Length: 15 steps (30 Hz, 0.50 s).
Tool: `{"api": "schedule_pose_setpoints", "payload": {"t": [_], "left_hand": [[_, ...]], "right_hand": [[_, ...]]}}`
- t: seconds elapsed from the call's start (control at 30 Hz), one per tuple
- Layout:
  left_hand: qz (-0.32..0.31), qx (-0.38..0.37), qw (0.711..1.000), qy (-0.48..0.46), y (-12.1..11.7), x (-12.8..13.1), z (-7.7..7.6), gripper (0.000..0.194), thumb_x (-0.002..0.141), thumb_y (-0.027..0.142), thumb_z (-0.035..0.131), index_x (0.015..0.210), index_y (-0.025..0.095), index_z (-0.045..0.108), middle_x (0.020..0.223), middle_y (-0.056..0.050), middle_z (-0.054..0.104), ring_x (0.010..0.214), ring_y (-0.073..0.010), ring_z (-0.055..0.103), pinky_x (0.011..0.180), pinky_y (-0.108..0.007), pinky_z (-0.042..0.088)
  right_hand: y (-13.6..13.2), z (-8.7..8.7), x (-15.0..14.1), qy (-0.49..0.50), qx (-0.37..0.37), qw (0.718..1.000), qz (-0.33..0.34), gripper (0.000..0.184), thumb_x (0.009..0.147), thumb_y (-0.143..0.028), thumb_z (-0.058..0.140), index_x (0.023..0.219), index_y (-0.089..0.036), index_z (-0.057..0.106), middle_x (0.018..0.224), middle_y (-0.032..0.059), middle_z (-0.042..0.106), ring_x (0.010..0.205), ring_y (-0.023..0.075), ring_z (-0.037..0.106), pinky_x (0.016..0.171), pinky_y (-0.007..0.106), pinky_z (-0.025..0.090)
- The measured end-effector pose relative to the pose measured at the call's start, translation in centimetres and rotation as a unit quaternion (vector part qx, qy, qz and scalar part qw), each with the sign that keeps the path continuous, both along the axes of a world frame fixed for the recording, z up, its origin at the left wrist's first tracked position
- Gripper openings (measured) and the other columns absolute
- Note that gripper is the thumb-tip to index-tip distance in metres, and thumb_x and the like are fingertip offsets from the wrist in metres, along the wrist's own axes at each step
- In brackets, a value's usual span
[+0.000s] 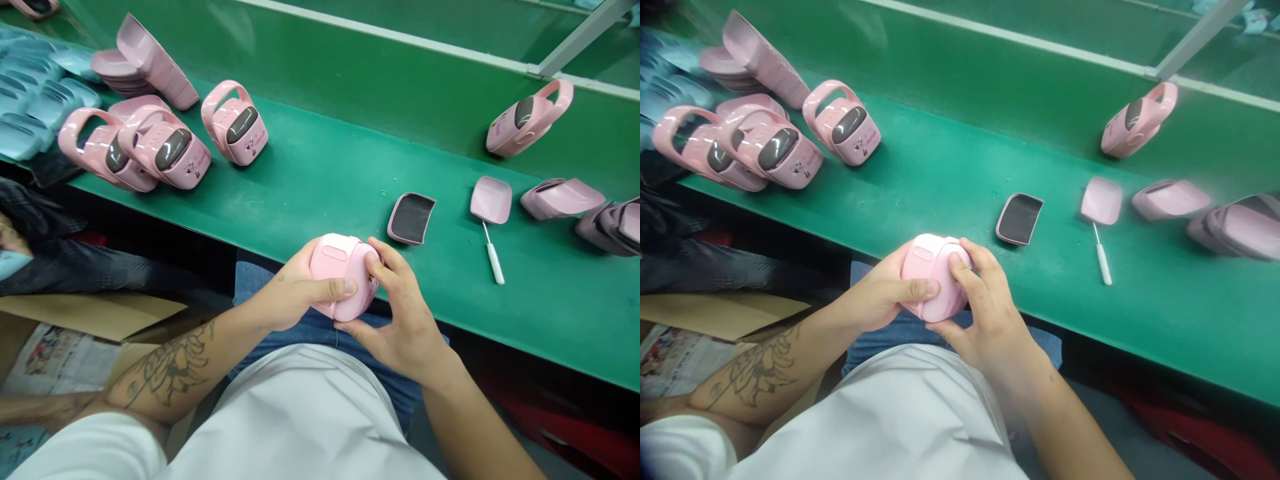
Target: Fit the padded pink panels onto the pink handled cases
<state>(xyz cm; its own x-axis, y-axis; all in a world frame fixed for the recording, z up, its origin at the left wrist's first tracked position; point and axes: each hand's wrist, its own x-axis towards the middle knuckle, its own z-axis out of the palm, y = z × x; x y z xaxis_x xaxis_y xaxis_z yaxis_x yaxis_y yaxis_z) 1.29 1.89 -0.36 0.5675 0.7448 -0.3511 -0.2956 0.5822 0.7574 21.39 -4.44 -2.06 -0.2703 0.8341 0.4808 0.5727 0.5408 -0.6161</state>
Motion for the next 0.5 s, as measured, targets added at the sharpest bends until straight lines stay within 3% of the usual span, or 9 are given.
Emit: {"api": "schedule_pose_setpoints", "payload": {"t": [0.23, 0.5], "left_hand": [[-0.007, 0.009, 1.000, -0.003, 0.0, 0.4, 0.2, 0.073, 0.074, 0.034, 0.101, 0.134, 0.016, 0.065, 0.125, -0.014, 0.076, 0.106, -0.0258, 0.075, 0.087, -0.033, 0.062], [0.034, -0.012, 0.999, 0.015, -0.1, 1.2, 0.1, 0.071, 0.069, 0.033, 0.104, 0.129, 0.018, 0.068, 0.123, -0.011, 0.076, 0.107, -0.0224, 0.073, 0.091, -0.033, 0.063]], "right_hand": [[-0.4, 0.0, -0.5, -0.032, 0.025, 0.999, -0.030, 0.096, 0.090, -0.032, 0.087, 0.170, -0.021, 0.035, 0.164, 0.0281, 0.050, 0.153, 0.0443, 0.054, 0.117, 0.070, 0.054], [-0.4, -0.7, -0.6, -0.037, 0.056, 0.996, -0.056, 0.097, 0.088, -0.034, 0.089, 0.169, -0.019, 0.037, 0.162, 0.0286, 0.053, 0.150, 0.0448, 0.057, 0.114, 0.067, 0.055]]}}
